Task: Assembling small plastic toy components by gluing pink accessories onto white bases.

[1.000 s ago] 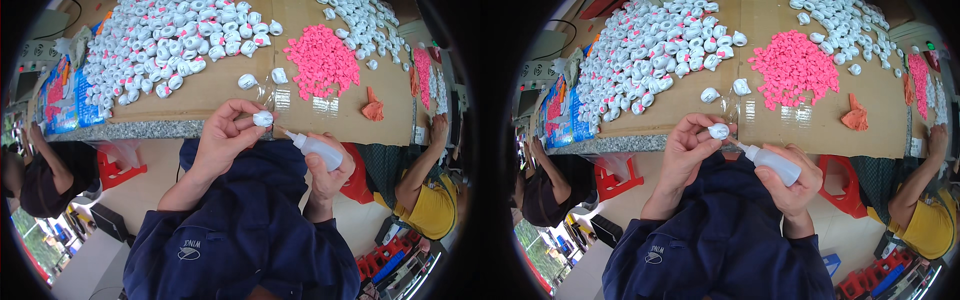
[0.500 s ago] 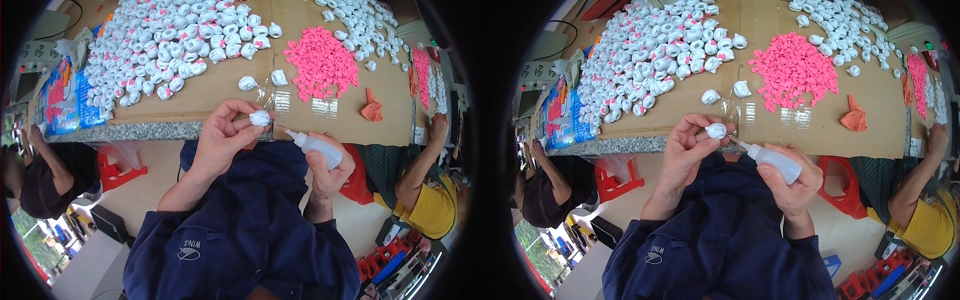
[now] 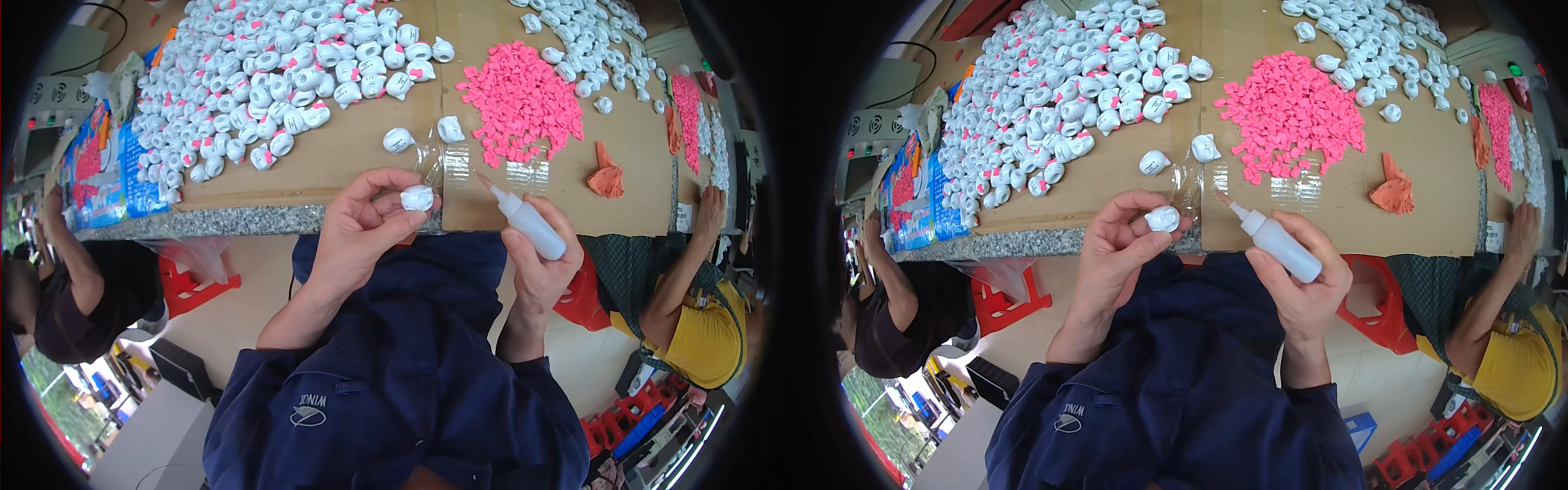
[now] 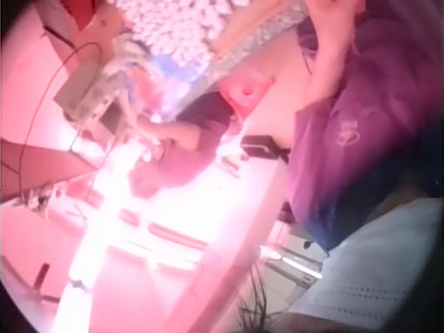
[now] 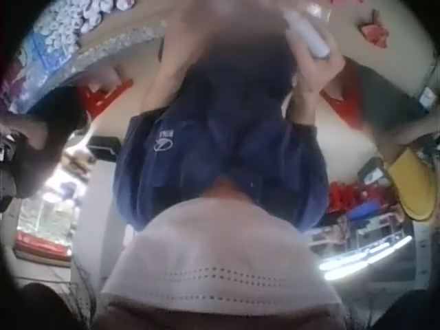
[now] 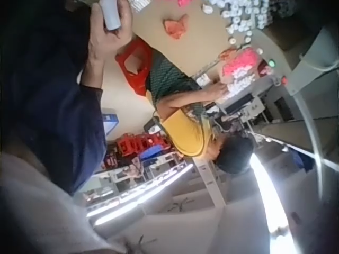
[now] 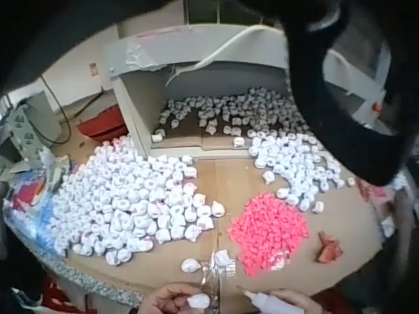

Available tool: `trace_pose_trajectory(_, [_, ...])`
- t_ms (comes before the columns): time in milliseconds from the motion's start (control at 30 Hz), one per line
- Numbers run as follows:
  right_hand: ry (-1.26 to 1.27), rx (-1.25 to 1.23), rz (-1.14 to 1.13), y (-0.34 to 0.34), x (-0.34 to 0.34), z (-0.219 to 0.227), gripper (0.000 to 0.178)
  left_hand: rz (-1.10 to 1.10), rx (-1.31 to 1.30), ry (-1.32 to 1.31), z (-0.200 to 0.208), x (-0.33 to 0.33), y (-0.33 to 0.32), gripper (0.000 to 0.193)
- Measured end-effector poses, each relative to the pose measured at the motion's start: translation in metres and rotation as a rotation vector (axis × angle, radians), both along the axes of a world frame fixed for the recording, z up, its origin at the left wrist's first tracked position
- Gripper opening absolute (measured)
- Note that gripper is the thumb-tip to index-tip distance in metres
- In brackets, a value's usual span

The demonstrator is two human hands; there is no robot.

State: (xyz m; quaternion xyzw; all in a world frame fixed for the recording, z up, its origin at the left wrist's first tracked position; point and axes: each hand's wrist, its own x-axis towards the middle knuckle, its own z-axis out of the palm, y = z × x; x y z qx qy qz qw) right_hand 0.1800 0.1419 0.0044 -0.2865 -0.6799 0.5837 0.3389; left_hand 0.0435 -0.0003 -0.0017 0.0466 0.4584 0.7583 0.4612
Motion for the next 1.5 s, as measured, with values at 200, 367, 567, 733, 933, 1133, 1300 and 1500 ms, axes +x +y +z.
trace_pose_trajectory(200, [-0.032, 0.284, 0.131, 0.011, -0.017, -0.012, 0.036, -0.025, 0.000, 0.047, -0.003, 0.003, 0.000, 0.031])
trace_pose_trajectory(367, [-0.001, 0.202, 0.090, 0.004, -0.030, -0.024, 0.036, -0.050, 0.008, 0.032, -0.006, 0.005, 0.001, 0.031])
trace_pose_trajectory(567, [-0.167, 0.293, -0.084, 0.014, -0.019, -0.009, 0.026, -0.055, -0.003, 0.047, -0.002, 0.008, 0.000, 0.030])
trace_pose_trajectory(733, [-0.390, 0.617, -0.295, 0.051, -0.017, -0.014, 0.012, -0.080, 0.013, 0.054, -0.003, 0.010, 0.002, 0.030])
trace_pose_trajectory(933, [-0.379, 0.630, -0.230, 0.053, -0.020, -0.004, 0.010, -0.072, 0.034, 0.075, -0.006, 0.015, 0.007, 0.030])
trace_pose_trajectory(1133, [-0.073, -0.027, 0.246, 0.012, 0.002, 0.012, 0.012, -0.054, 0.121, 0.138, -0.015, 0.018, 0.010, 0.031])
trace_pose_trajectory(1300, [-0.201, -0.150, 0.313, -0.002, -0.002, 0.011, 0.022, -0.093, 0.101, 0.176, -0.013, 0.022, 0.011, 0.030])
trace_pose_trajectory(1500, [-0.279, -0.173, 0.278, -0.005, -0.004, 0.008, 0.016, -0.129, 0.058, 0.223, -0.016, 0.023, 0.012, 0.026])
